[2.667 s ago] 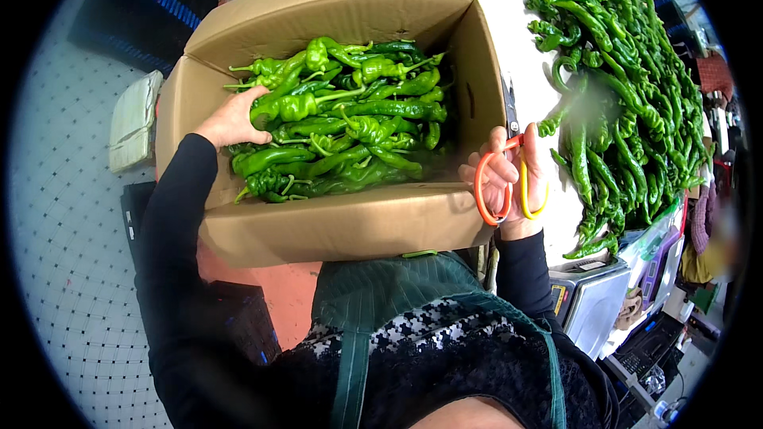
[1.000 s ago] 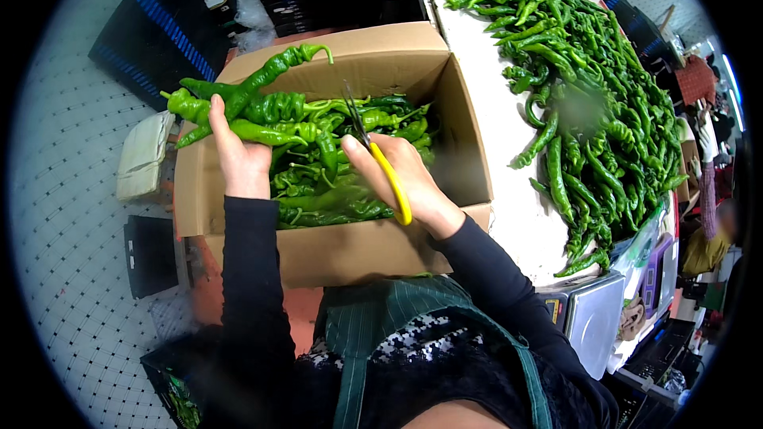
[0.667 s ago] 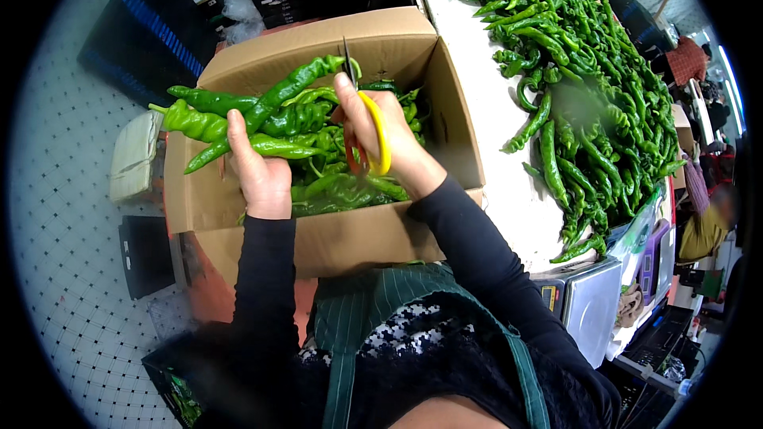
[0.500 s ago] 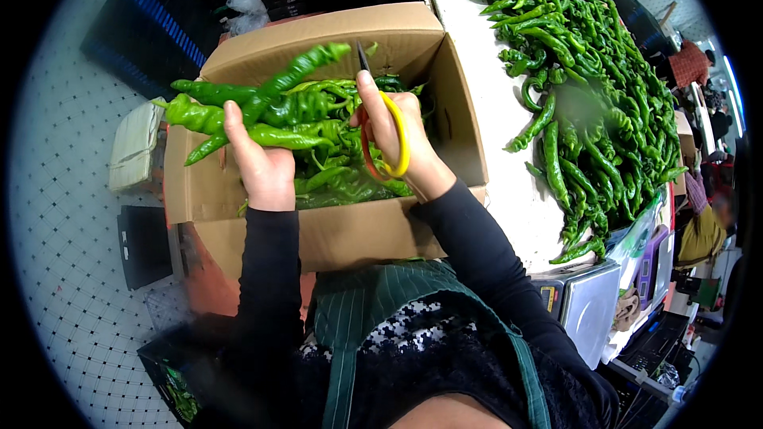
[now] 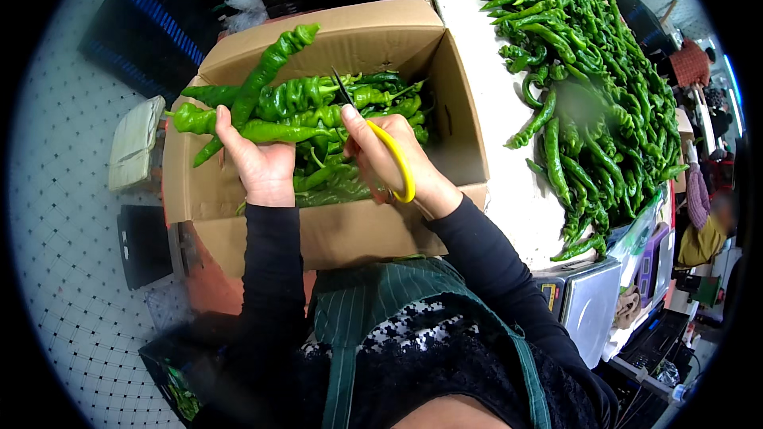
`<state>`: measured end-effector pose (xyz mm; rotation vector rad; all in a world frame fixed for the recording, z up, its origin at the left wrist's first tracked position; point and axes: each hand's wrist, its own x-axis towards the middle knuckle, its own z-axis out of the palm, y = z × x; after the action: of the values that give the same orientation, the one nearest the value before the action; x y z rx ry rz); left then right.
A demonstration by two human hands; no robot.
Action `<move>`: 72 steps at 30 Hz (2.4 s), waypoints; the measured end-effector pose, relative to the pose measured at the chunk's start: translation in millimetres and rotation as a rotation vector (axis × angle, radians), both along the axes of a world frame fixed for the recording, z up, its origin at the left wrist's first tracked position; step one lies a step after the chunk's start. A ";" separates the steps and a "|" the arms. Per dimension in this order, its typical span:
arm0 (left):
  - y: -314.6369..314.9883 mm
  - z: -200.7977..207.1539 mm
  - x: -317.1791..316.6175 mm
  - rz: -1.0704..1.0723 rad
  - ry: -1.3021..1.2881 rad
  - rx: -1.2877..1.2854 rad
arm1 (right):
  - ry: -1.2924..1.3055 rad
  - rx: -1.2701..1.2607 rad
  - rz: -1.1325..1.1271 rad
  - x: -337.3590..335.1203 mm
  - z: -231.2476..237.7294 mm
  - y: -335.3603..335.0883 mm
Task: The person uses yellow-handled scissors to trim the stems off green peppers, picking them from a cardboard box and placing the trimmed peppers onto a white table. Another person wearing blue gloves is visible in the background, also handling peppers.
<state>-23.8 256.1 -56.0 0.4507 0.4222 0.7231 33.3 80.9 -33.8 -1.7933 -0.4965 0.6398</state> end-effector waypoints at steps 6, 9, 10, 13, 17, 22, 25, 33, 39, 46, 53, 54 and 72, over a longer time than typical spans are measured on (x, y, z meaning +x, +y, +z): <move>4.4 -3.3 4.7 0.020 -0.032 0.010 | 0.065 -0.034 -0.108 -20.0 2.8 -6.6; 8.6 4.9 6.8 0.106 -0.008 -0.028 | 0.080 -0.013 -0.146 -25.3 0.9 -19.4; 12.3 9.2 5.2 0.094 -0.008 -0.035 | 0.000 -0.015 -0.134 -24.8 -5.1 -25.2; 17.8 16.3 3.4 0.131 0.020 -0.043 | -0.059 -0.057 -0.018 -20.6 4.4 -34.3; 14.6 9.7 3.6 0.080 -0.017 -0.055 | -0.089 -0.106 0.053 -16.0 23.0 -23.6; 8.9 5.1 3.8 0.030 -0.059 -0.047 | -0.104 -0.160 0.019 -13.8 16.1 -10.3; 10.5 1.5 3.6 0.012 -0.109 -0.029 | -0.069 -0.145 0.005 -15.3 15.2 -7.7; 12.3 -0.6 7.4 0.026 -0.099 -0.011 | -0.085 -0.097 -0.034 -21.2 13.3 -7.9; 4.7 0.7 8.2 0.025 -0.106 -0.013 | -0.085 -0.099 -0.101 -22.0 10.4 -3.1; 4.7 0.9 10.8 0.026 -0.131 -0.008 | 0.048 0.055 -0.242 -30.0 0.1 0.2; 11.6 2.4 15.4 -0.371 -0.723 -0.384 | 0.565 0.373 -0.076 -13.6 -11.6 -22.1; 8.1 3.8 20.1 -0.337 -0.687 -0.361 | 0.540 0.393 -0.045 -9.7 -16.0 -25.1; -56.1 26.5 129.7 -0.671 -0.160 0.389 | 1.125 0.893 -0.254 24.3 -70.1 -52.8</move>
<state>105.9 200.0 -29.4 0.8416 -0.0383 0.1776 57.6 28.1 -103.9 -0.4720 0.2214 0.9275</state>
